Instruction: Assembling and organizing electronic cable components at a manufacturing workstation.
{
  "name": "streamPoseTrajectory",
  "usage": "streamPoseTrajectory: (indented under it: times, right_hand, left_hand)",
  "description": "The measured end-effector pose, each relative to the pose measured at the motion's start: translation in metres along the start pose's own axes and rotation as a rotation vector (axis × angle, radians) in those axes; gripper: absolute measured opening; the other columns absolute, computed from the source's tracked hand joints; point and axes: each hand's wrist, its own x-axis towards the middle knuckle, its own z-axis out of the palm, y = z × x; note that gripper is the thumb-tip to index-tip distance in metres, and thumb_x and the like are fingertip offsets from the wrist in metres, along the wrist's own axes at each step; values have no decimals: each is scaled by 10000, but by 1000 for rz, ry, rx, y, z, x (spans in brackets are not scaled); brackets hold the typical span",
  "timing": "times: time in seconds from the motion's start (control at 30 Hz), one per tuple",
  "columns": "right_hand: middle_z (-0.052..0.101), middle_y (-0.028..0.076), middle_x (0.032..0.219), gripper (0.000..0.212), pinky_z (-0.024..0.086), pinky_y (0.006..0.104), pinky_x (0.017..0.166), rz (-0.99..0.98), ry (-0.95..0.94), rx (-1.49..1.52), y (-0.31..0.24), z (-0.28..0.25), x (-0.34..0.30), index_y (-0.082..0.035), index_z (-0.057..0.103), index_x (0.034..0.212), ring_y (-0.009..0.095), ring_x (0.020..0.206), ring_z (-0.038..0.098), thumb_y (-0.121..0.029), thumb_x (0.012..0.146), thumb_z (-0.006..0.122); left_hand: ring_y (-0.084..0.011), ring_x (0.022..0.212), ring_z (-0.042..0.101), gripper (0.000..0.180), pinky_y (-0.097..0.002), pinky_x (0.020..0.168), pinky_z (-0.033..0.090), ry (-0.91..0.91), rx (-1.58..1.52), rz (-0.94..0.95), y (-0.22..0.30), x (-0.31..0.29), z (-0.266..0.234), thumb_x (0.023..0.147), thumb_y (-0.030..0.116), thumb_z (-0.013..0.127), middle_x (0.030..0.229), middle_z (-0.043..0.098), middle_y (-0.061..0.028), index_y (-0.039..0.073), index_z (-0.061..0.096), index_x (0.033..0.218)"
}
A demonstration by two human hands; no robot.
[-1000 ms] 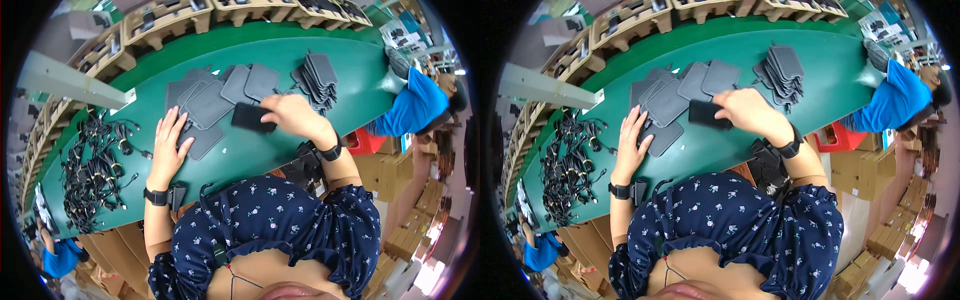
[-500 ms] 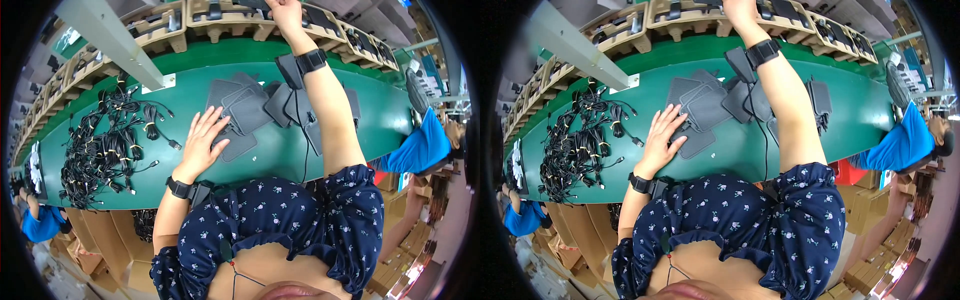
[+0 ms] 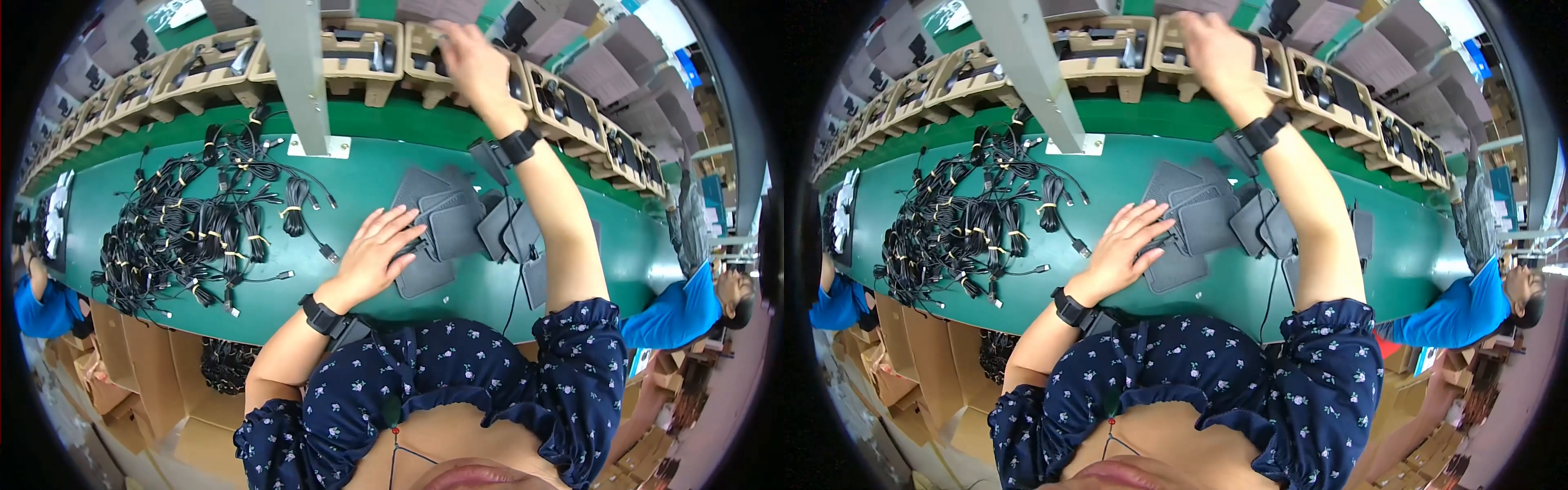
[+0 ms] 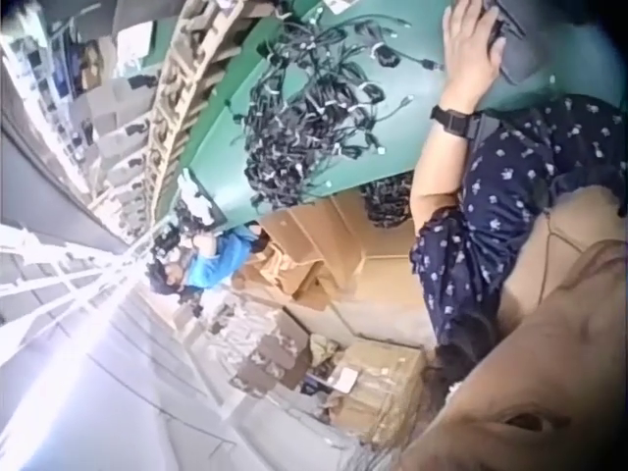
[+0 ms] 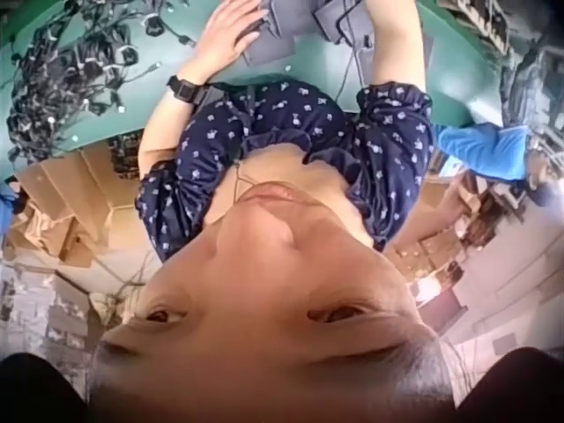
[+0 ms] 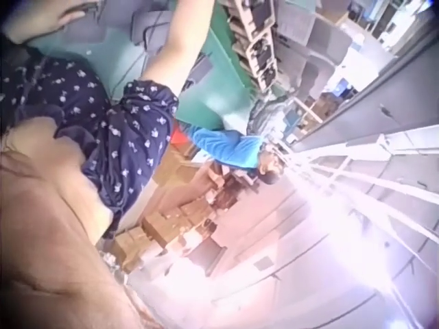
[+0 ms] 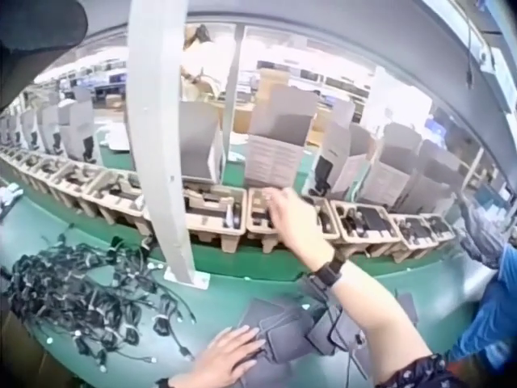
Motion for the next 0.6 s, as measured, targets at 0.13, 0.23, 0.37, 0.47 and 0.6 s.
streamPoseTrajectory:
  times: [0.13,0.23,0.37,0.47,0.6]
  right_hand:
    - [610,88,783,428,483,405,508,-226,-109,89,-75,33,31,-254,440,1270,293,642,611,-226,850,521]
    - [621,128,698,431,480,426,515,-165,-213,135,-97,58,57,-111,441,1250,309,615,608,-226,842,518]
    - [637,150,712,258,493,434,568,-42,-301,-106,-71,101,91,-71,586,1004,321,678,632,-225,835,466]
    - [650,134,756,204,498,421,608,-15,-232,-60,-63,94,108,-113,614,927,315,733,639,-240,833,484]
    - [645,160,820,260,483,441,630,30,-104,-123,10,104,138,-115,601,958,348,778,620,-293,818,474]
  left_hand:
    - [-251,1282,343,451,-434,1079,227,-1,-33,1,0,-5,0,799,170,619,1344,427,-65,146,506,1236]
    - [-248,1283,343,452,-435,1075,236,11,-59,9,1,-3,-2,788,152,630,1339,432,-67,144,514,1225]
    - [-253,1278,348,414,-437,1071,243,-5,-133,18,-2,2,-2,798,144,615,1328,442,-72,131,528,1203]
    - [-261,1260,364,399,-437,1066,249,24,-188,12,-5,-4,-6,805,125,598,1317,449,-71,118,529,1197]
    - [-258,1260,362,401,-435,1064,253,29,-186,24,-5,2,-2,806,131,597,1321,442,-69,116,526,1200]
